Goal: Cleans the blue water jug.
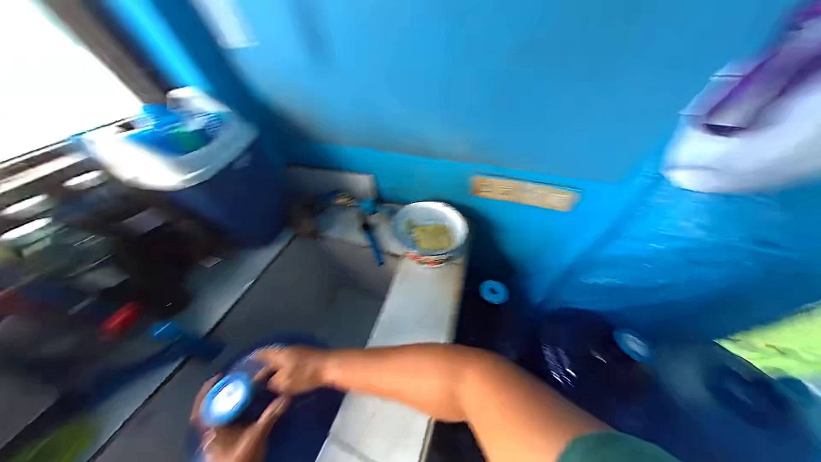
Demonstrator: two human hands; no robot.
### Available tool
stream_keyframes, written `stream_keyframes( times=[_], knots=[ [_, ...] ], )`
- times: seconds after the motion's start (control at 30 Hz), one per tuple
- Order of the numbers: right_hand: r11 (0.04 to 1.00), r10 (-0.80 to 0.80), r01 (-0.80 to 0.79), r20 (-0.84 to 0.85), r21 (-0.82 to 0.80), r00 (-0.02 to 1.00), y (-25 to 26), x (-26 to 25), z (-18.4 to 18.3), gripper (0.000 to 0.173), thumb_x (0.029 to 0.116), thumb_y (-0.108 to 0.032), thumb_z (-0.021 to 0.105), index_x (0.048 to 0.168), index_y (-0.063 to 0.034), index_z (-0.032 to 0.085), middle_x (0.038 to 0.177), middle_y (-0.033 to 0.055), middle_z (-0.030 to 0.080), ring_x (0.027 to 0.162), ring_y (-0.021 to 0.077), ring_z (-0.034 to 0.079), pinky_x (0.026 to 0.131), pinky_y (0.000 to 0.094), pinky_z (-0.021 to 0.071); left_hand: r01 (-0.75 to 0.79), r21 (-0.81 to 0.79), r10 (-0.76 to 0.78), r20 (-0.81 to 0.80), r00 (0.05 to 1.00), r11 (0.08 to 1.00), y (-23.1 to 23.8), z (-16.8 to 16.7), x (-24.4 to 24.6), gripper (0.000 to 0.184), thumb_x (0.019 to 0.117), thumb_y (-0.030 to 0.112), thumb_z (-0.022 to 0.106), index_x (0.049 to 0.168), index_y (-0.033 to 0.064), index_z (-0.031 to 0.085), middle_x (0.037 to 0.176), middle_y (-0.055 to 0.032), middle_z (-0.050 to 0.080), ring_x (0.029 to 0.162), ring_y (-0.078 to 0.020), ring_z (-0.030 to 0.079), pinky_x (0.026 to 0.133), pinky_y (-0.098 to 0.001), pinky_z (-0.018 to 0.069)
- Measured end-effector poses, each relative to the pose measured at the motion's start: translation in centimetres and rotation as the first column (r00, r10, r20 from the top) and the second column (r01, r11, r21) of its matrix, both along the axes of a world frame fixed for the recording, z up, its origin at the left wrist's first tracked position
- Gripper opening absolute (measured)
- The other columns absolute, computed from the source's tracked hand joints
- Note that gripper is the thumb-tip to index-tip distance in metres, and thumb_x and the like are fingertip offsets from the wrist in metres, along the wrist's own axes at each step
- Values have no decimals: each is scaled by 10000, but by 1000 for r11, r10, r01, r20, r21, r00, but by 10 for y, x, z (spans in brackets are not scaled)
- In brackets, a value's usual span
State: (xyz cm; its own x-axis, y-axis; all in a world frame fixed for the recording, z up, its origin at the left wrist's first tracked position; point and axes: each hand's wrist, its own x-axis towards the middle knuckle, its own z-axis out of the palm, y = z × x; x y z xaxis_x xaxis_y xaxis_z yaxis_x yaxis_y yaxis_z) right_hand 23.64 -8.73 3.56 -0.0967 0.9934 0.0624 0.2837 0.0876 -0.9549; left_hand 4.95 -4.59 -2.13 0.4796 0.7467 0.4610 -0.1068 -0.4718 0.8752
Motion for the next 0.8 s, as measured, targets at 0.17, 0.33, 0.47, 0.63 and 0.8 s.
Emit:
stream_keyframes(
  times=[0.17,0.33,0.47,0.63,0.8],
  knots=[
    [950,306,-301,419,-79,855,31,32,12,363,998,-55,512,1320,71,625,1234,278,677,1183,388,650,1064,536,472,-458,-40,422,-323,847,888,-6,22,12,773,680,177,868,1271,-175,517,1205,-223,663,1162,-175,635,1049,-307,490],
    [961,255,-272,511,-44,821,106,15,36,340,1034,-75,506,1335,28,627,1159,256,699,1103,389,674,1000,568,505,-456,-177,407,-256,877,872,-6,6,-5,798,597,46,879,1285,-139,520,1191,-194,669,1130,-175,650,1028,-318,514],
    [902,371,-426,633,-71,680,165,-48,28,323,1033,-101,517,1307,-5,659,1234,234,686,1203,388,636,1053,576,473,-594,-69,583,-132,802,802,-11,-6,11,773,607,264,939,1172,-136,595,1102,-178,699,1058,-131,670,993,-282,523],
    [899,312,-436,763,-44,566,233,-122,-14,447,1011,-112,591,1422,49,525,1395,320,553,1359,484,493,1096,623,429,-701,62,704,-73,707,710,-9,-12,20,669,669,287,902,1099,-141,620,1040,-198,710,1011,-126,689,969,-236,524],
    [908,372,-395,709,-142,599,222,-120,-22,535,939,3,624,1450,60,477,1392,339,531,1304,503,529,1035,641,465,-597,-81,596,-38,802,798,-12,-14,11,825,641,380,942,1163,-146,581,1111,-178,691,1071,-103,660,997,-237,512]
  ],
)
